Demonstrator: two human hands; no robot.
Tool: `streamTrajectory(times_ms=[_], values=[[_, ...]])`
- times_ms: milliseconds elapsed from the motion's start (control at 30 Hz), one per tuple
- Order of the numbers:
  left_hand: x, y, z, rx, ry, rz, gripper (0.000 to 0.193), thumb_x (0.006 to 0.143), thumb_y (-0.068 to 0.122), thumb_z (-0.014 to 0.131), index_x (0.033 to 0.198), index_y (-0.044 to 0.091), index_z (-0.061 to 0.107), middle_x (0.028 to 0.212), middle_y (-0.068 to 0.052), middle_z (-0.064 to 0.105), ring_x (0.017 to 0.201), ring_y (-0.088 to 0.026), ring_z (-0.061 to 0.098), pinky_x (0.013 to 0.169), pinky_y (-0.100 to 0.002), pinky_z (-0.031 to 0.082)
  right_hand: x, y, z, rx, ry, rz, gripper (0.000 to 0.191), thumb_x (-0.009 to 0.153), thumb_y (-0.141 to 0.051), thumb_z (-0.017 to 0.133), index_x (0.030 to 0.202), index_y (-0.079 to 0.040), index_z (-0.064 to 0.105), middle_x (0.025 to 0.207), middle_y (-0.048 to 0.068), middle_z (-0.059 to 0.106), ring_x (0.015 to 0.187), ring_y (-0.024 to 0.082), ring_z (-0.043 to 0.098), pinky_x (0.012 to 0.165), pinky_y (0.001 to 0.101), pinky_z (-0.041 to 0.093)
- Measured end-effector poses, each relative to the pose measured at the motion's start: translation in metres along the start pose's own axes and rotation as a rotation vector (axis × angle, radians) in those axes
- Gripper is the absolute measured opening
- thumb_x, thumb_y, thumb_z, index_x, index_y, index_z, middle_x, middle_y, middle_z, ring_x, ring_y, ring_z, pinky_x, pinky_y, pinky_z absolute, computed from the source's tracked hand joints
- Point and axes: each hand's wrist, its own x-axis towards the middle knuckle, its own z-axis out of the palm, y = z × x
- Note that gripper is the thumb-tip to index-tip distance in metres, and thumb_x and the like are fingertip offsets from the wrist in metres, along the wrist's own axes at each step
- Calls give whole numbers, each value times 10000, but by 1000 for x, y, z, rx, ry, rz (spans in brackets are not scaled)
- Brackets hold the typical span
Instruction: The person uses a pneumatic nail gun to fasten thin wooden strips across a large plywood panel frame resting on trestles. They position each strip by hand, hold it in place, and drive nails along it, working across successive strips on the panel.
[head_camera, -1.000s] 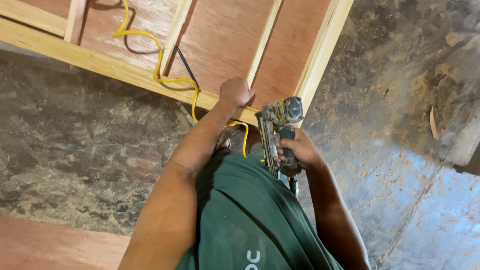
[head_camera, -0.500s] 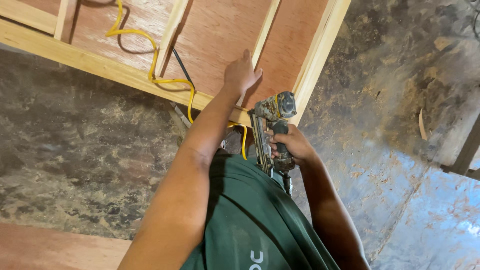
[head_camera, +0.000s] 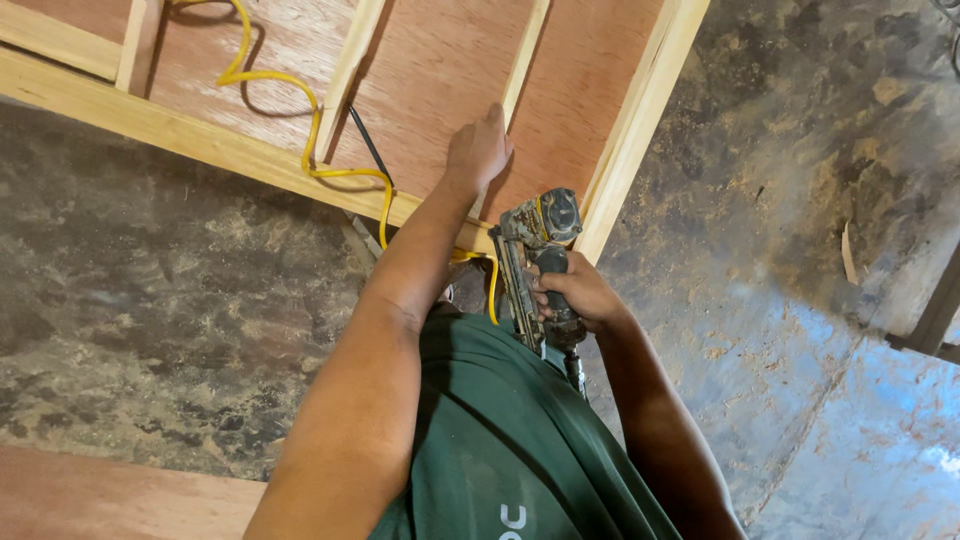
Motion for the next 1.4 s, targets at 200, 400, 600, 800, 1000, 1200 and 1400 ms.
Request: streamTrajectory(times_ms=[200,400,600,800,1000,1200,1400], values=[[1,-5,2,-6,-26,-17,341,899,193,626,1160,9,504,864,-265,716,817,-468,708,729,-578,562,6,-9,3,-50,8,16,159,839,28,575,989,59,616,658,92,572,522,188,563,512,344,504],[3,-6,3,-13,-3,7,336,905,186,609,1163,-6,509,881,-271,717,820,-471,709,734,-576,563,19,-17,3,-24,4,23,123,853,20,595,967,57,569,655,97,564,504,194,556,521,371,538],[3,-4,-2,-37,-38,-11,343,879,182,629,1142,3,500,910,-269,718,847,-467,705,743,-570,558,37,-23,-2,41,-5,70,130,850,12,579,972,19,537,651,93,551,503,195,550,512,384,528],[2,-3,-5,-28,-52,-8,357,872,189,641,1145,10,495,907,-269,720,851,-469,705,752,-567,559,49,-23,-1,133,-52,94,108,872,0,577,957,40,523,656,102,550,506,203,541,531,395,510],[3,-5,-4,-16,-71,-26,334,900,187,630,1152,17,494,912,-269,719,859,-469,707,767,-565,563,50,-22,-1,135,-63,70,92,860,-6,583,929,26,533,640,100,546,494,204,535,516,408,505],[1,-3,-6,-12,-74,-26,381,879,212,656,1156,14,486,909,-269,717,855,-465,706,764,-561,562,52,-26,-6,111,-16,140,156,863,-35,596,1004,23,561,635,87,542,487,196,537,529,402,535],[2,-3,-8,-16,-81,-28,383,879,214,657,1156,11,487,908,-270,717,863,-458,708,765,-553,566,53,-24,-4,52,-7,124,138,871,-35,611,976,28,549,654,92,558,494,196,539,526,397,539]])
